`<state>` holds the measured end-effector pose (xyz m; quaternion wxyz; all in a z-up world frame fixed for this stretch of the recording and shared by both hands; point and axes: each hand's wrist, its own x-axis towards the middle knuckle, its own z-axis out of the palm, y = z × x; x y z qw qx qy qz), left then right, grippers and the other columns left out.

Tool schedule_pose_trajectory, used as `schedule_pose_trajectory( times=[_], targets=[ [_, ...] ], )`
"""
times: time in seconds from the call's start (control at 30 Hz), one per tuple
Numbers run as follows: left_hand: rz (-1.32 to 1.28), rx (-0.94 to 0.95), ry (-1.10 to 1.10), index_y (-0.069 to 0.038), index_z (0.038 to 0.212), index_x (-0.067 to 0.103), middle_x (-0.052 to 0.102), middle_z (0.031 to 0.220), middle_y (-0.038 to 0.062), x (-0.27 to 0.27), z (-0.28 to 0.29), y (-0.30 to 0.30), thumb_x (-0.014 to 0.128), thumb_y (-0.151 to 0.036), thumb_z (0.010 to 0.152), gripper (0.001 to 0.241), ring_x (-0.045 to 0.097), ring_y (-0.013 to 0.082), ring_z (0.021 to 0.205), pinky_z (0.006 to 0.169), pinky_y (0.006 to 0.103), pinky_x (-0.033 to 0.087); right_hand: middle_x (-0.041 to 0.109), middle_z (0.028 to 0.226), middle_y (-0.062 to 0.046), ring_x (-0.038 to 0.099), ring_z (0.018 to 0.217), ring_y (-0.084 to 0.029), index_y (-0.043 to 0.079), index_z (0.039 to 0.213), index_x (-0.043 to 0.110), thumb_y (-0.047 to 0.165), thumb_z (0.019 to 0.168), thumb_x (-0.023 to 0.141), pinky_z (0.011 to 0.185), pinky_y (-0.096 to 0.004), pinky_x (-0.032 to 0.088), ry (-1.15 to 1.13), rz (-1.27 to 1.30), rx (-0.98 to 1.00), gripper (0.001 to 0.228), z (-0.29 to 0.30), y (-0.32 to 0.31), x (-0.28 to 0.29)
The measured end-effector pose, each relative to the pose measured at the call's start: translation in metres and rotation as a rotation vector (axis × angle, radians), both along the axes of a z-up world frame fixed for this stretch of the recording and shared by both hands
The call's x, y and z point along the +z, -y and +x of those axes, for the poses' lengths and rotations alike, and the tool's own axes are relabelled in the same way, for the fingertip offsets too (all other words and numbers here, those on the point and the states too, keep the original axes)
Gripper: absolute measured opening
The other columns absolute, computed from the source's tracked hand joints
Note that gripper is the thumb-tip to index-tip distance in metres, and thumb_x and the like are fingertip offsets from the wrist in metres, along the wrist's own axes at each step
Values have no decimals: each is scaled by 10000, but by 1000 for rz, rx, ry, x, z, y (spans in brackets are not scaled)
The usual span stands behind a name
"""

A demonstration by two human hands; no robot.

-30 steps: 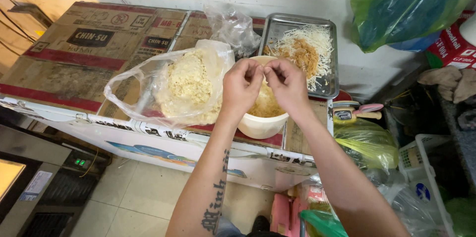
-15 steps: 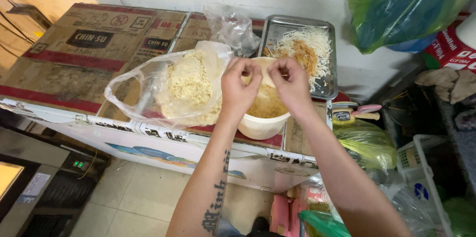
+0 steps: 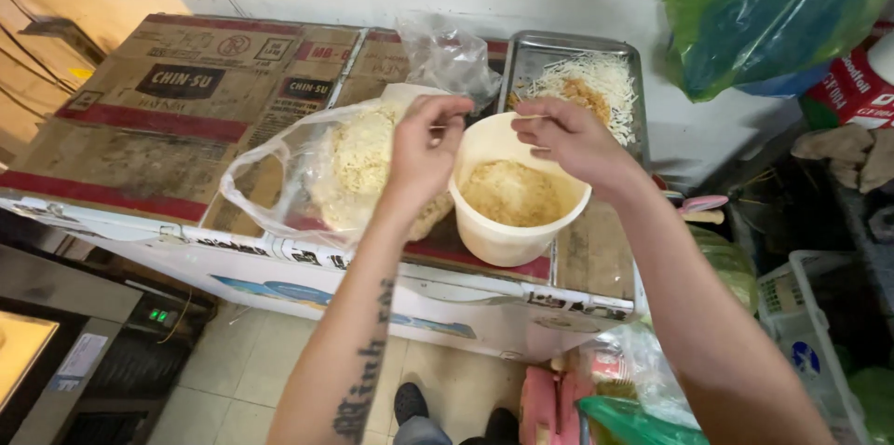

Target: Filling and wrapping small dough pieces with a prepared mixture.

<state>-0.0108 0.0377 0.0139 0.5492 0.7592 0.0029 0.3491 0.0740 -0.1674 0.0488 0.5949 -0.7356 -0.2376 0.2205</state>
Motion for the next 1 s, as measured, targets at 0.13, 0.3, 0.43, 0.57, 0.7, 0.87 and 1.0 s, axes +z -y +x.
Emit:
schedule_pose_trajectory(
  times=[0.13,0.3,0.43,0.57,0.7,0.87,1.0],
  targets=[
    [4,3,-24,-112,1112,755,678,1022,107,5,-33,-44,633,25,941,251,721,260,945,834,354,621,720,1088,-154,717,973,-253,25,1235,693,54,938,673,694,-341,641,178,-101,-1,299,7,-5,-14],
    [9,113,-192,-67,1129,741,712,1069,153,-24,-75,-122,637,16,960,215,727,297,988,840,431,614,756,890,-21,758,920,-202,154,1014,732,301,832,794,811,-319,592,538,-478,-63,242,-10,-28,1],
    [34,208,-338,-121,1120,765,750,1012,96,-59,-92,-177,681,-60,942,205,741,257,946,834,383,612,781,972,-108,761,956,-253,103,1100,742,209,911,729,783,-350,627,494,-287,-36,217,-39,-76,27],
    [304,219,-489,-173,1118,779,774,1014,98,-76,-90,-182,700,-119,897,241,743,305,973,862,404,601,769,1002,-125,746,946,-217,79,1140,740,109,974,646,799,-353,635,344,8,62,193,-47,-133,9],
    [398,83,-845,-283,1266,731,778,1101,54,-69,-72,-149,687,-245,917,354,732,287,1087,971,432,579,744,1100,-188,731,1068,-266,10,1213,692,87,1003,551,906,-408,613,93,20,119,264,-43,-169,-28],
    [873,-96,-728,-197,1177,766,745,1168,89,-126,-16,-123,649,-300,916,304,726,316,1101,951,459,583,717,1136,-215,727,1089,-299,13,1233,679,58,984,521,925,-413,598,-10,-2,-13,298,-25,-181,-64],
    [1297,-55,-508,-196,972,767,736,969,41,-150,-4,-116,568,-219,908,210,747,274,913,776,430,609,720,1175,-193,738,1077,-265,59,1211,698,127,1009,540,931,-381,598,-87,3,-89,265,-30,-177,-48]
  ],
)
